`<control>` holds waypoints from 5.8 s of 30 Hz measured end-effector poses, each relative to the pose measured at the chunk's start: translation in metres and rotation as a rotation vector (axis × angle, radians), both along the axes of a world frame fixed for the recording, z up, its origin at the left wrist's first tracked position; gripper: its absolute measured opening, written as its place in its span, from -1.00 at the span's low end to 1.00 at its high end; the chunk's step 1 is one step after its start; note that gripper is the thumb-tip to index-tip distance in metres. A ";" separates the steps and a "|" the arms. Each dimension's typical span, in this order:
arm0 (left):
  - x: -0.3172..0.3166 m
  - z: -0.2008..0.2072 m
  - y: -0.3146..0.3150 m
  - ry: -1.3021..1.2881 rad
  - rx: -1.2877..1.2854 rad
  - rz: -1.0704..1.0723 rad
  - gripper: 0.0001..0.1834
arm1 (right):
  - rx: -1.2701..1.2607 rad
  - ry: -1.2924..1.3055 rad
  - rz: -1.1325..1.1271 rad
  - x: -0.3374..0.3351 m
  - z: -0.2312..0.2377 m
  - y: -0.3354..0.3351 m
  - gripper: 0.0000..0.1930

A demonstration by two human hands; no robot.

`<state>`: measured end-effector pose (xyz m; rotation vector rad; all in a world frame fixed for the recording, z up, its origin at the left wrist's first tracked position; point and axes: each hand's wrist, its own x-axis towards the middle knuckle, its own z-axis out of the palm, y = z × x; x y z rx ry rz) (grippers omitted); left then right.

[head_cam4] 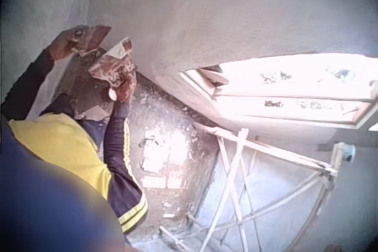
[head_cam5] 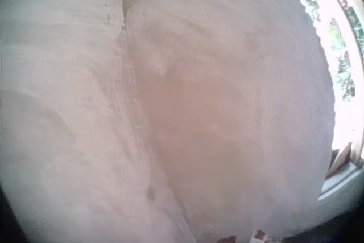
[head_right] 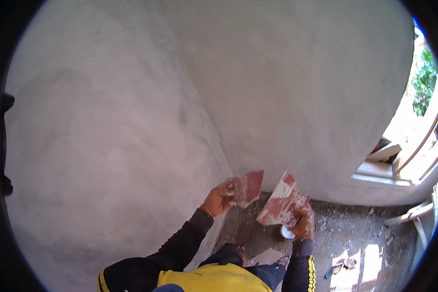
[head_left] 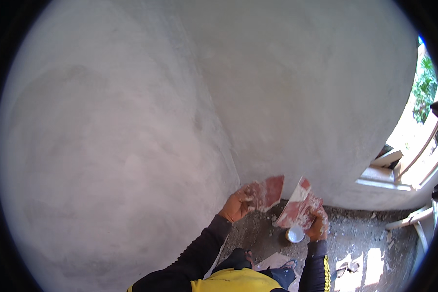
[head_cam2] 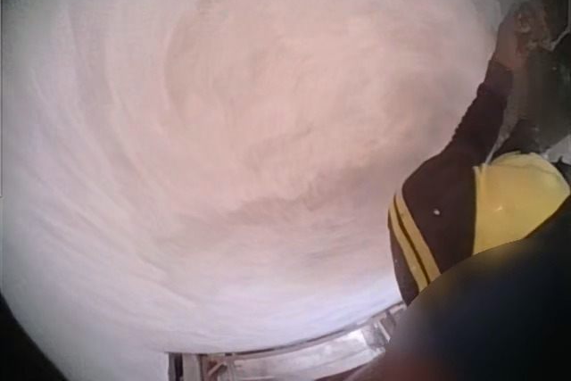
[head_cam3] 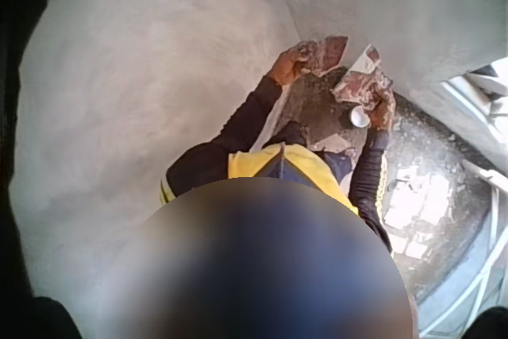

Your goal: The person smooths a freshly plastered wall using two flexible trowels. They repeatedly wipe the wall surface, occasionally dipping the trowels into a bucket of water to clean them, and continue smoothing different sections of the wall.

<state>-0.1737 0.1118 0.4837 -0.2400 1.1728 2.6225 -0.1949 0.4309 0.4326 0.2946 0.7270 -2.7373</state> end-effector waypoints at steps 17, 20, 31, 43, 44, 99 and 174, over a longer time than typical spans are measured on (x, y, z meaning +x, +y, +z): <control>0.088 -0.102 -0.021 -0.385 -0.037 0.113 -0.42 | -0.152 -0.061 0.090 -0.015 -0.034 -0.013 -0.63; 0.138 -0.134 -0.028 -0.529 -0.235 0.201 -0.45 | -0.109 -0.209 0.039 -0.007 -0.075 -0.021 -0.65; 0.266 -0.199 0.046 -0.914 -0.532 0.319 -0.47 | 0.031 -0.439 0.074 -0.002 -0.273 -0.103 -0.63; 0.290 -0.397 0.082 -1.021 -0.095 0.643 -0.54 | -0.167 -0.519 0.153 -0.134 -0.593 -0.338 -0.76; 0.292 -0.412 0.082 -1.042 -0.089 0.636 -0.53 | -0.211 -0.469 0.116 -0.144 -0.615 -0.355 -0.78; 0.238 -0.363 -0.017 -0.916 -0.241 0.559 -0.52 | -0.319 -0.252 -0.325 -0.227 -0.397 -0.372 -0.77; -0.067 -0.296 -0.047 -0.154 0.035 0.434 -0.64 | 0.316 0.438 -0.385 -0.059 -0.282 -0.160 -0.48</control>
